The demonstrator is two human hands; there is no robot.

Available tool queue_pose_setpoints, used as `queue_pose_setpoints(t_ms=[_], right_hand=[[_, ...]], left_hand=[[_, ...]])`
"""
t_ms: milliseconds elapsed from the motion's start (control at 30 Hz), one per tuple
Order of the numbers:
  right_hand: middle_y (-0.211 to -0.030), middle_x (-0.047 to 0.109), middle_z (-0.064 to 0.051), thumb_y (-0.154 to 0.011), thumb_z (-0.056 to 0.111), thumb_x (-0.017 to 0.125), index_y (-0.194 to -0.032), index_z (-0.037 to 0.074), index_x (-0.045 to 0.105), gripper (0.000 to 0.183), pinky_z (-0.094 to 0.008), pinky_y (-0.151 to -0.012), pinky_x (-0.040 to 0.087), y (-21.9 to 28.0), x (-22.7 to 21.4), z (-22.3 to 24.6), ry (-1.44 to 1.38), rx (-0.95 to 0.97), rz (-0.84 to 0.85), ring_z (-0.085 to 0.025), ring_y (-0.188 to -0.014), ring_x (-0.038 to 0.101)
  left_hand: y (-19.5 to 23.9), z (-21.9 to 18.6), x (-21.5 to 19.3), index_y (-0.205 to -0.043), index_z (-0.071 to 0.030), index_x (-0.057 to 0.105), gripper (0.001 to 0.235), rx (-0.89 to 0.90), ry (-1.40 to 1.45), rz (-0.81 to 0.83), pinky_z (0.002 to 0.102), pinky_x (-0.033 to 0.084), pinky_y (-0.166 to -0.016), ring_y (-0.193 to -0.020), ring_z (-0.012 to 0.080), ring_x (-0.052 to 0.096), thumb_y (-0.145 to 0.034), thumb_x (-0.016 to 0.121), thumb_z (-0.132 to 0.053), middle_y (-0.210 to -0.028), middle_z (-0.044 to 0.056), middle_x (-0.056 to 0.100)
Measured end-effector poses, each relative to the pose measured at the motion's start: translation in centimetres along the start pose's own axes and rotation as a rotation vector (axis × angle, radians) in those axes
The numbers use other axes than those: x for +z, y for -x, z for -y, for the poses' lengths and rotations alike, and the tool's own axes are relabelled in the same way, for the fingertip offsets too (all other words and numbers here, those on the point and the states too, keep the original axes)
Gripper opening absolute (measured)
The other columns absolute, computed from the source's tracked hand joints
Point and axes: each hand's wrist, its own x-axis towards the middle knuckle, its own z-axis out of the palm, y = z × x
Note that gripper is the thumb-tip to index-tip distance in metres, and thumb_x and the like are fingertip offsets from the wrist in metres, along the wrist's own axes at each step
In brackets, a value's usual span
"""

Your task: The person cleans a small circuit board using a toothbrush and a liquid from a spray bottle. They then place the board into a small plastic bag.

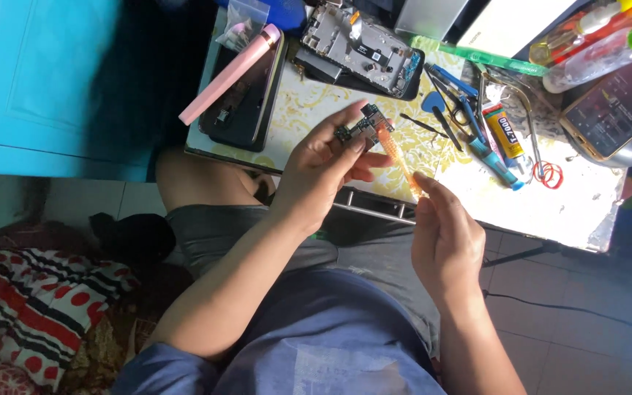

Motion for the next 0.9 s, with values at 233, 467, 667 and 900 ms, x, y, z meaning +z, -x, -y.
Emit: queue_pose_setpoints(t_ms=[233, 467, 667, 900], right_hand=[[-0.092, 0.074, -0.024, -0.107, 0.000, 0.050, -0.133, 0.004, 0.067, 0.032, -0.038, -0.050, 0.050, -0.1, 0.7, -0.4, 0.075, -0.053, -0.005, -0.032, -0.054, 0.064], [-0.107, 0.074, -0.028, -0.104, -0.006, 0.053, -0.135, 0.000, 0.065, 0.033, -0.049, -0.062, 0.058, 0.1, 2.3, -1.1, 0.056, -0.020, -0.033, -0.044, -0.081, 0.073], [-0.095, 0.074, -0.022, -0.102, -0.003, 0.055, -0.128, 0.003, 0.071, 0.031, -0.043, -0.053, 0.056, -0.8, 2.1, -0.4, 0.075, -0.019, 0.036, -0.041, -0.069, 0.072], [-0.083, 0.066, 0.000, -0.104, 0.007, 0.063, -0.135, 0.016, 0.070, 0.033, -0.035, -0.049, 0.044, -0.3, 2.0, -0.5, 0.358, -0.104, 0.210, -0.020, -0.059, 0.059]], left_hand=[[-0.4, 0.6, -0.2, -0.120, -0.001, 0.070, 0.034, 0.112, -0.209, -0.129, 0.026, 0.065, -0.065, -0.083, 0.0234, 0.079, -0.099, 0.071, -0.028, -0.093, 0.018, 0.076], [-0.5, 0.3, -0.2, -0.121, 0.000, 0.070, 0.032, 0.102, -0.286, -0.078, 0.033, 0.067, -0.081, -0.095, 0.0238, 0.077, -0.097, 0.073, -0.022, -0.102, 0.019, 0.077], [-0.6, 0.2, -0.6, -0.109, 0.001, 0.062, 0.039, 0.001, -0.060, -0.136, 0.043, 0.068, -0.083, -0.098, 0.0324, 0.076, -0.100, 0.065, -0.037, -0.101, 0.023, 0.073], [-1.6, 0.1, -1.5, -0.149, -0.005, 0.048, 0.067, -0.095, 0.478, 0.157, 0.050, 0.059, -0.100, -0.123, 0.0424, 0.066, -0.106, 0.041, -0.055, -0.140, 0.027, 0.062]])
